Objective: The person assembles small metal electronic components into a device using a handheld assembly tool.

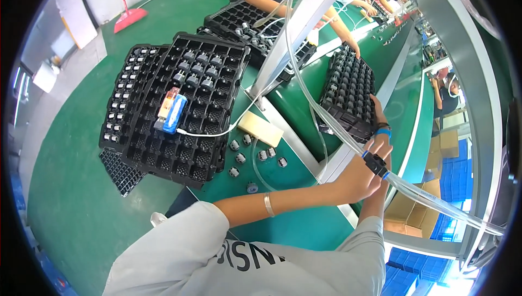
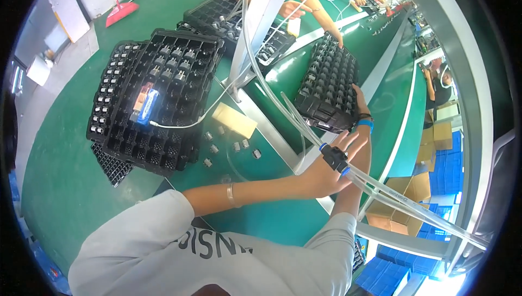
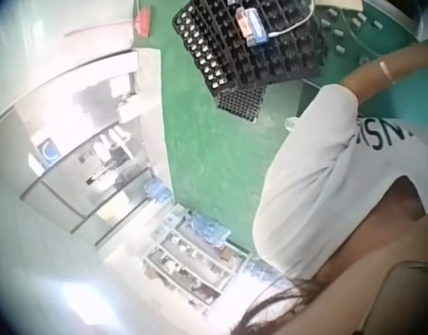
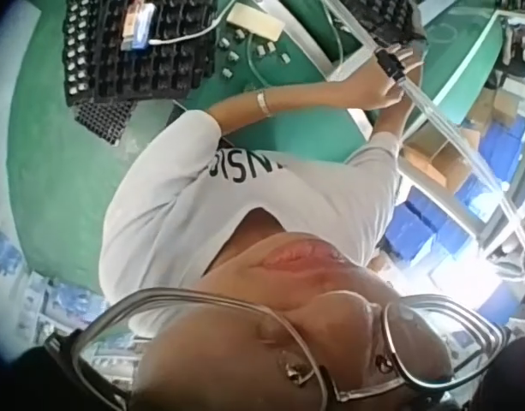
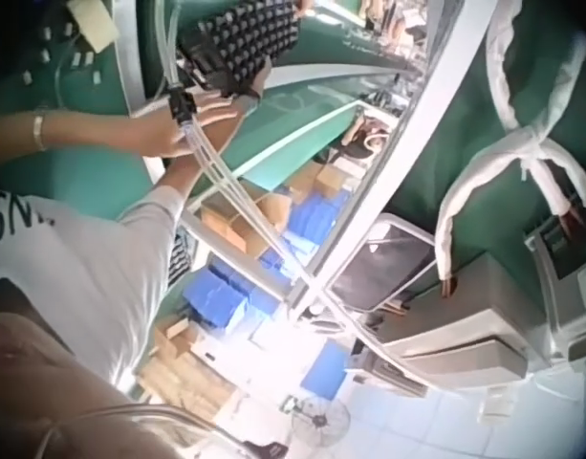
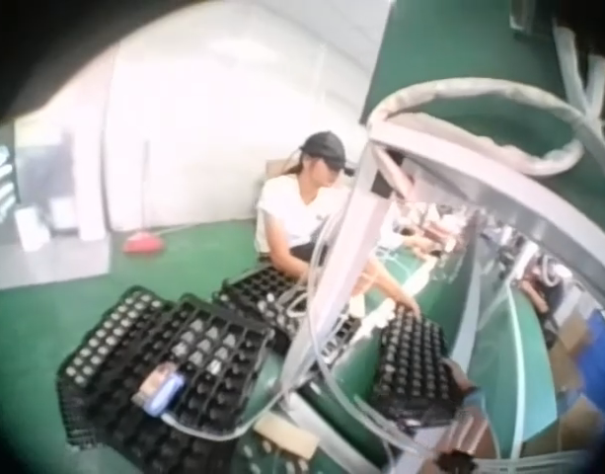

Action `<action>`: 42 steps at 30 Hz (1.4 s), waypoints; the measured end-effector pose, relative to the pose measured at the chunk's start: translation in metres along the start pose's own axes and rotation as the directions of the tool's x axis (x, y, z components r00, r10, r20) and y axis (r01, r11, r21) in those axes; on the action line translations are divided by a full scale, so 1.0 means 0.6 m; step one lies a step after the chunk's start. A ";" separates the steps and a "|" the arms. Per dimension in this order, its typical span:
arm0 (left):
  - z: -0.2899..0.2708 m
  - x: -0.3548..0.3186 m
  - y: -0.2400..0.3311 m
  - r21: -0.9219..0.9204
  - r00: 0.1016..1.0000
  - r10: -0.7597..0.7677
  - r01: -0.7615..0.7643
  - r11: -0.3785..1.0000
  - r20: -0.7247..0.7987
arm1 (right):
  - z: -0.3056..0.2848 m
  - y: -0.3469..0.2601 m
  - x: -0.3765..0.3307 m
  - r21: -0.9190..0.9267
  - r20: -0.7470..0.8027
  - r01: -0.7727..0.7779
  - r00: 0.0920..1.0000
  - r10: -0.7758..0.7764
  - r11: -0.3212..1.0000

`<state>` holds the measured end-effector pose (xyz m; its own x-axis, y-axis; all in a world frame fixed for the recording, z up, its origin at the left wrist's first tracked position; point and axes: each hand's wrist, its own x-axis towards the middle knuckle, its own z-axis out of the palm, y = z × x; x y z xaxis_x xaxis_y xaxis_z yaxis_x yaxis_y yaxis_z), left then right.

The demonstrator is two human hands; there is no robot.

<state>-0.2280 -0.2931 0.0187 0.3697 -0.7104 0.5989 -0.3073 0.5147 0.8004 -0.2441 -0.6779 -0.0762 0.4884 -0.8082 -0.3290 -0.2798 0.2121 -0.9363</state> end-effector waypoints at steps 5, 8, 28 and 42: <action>-0.079 -0.078 0.034 0.056 0.975 -0.146 0.139 0.989 0.165 | 0.104 -0.042 -0.041 0.065 0.101 -0.088 0.992 0.081 0.994; -0.107 -0.127 0.055 0.175 0.954 -0.107 0.059 0.983 0.279 | 0.058 -0.035 0.014 0.145 0.083 -0.073 0.995 0.061 0.987; -0.427 -0.253 0.236 -0.010 0.801 -0.596 0.597 0.802 0.054 | 0.148 0.004 0.091 0.417 0.068 -0.040 0.998 0.013 0.908; -0.539 -0.257 0.242 0.274 0.947 -0.170 0.246 0.930 -0.272 | 0.218 0.023 -0.526 0.473 -0.073 0.579 0.777 -0.626 0.664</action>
<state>-0.0460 0.0467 0.0517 0.6410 -0.6301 0.4384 -0.4350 0.1724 0.8838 -0.2943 -0.3480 -0.0012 0.4943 -0.8004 0.3392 0.4884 -0.0672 -0.8700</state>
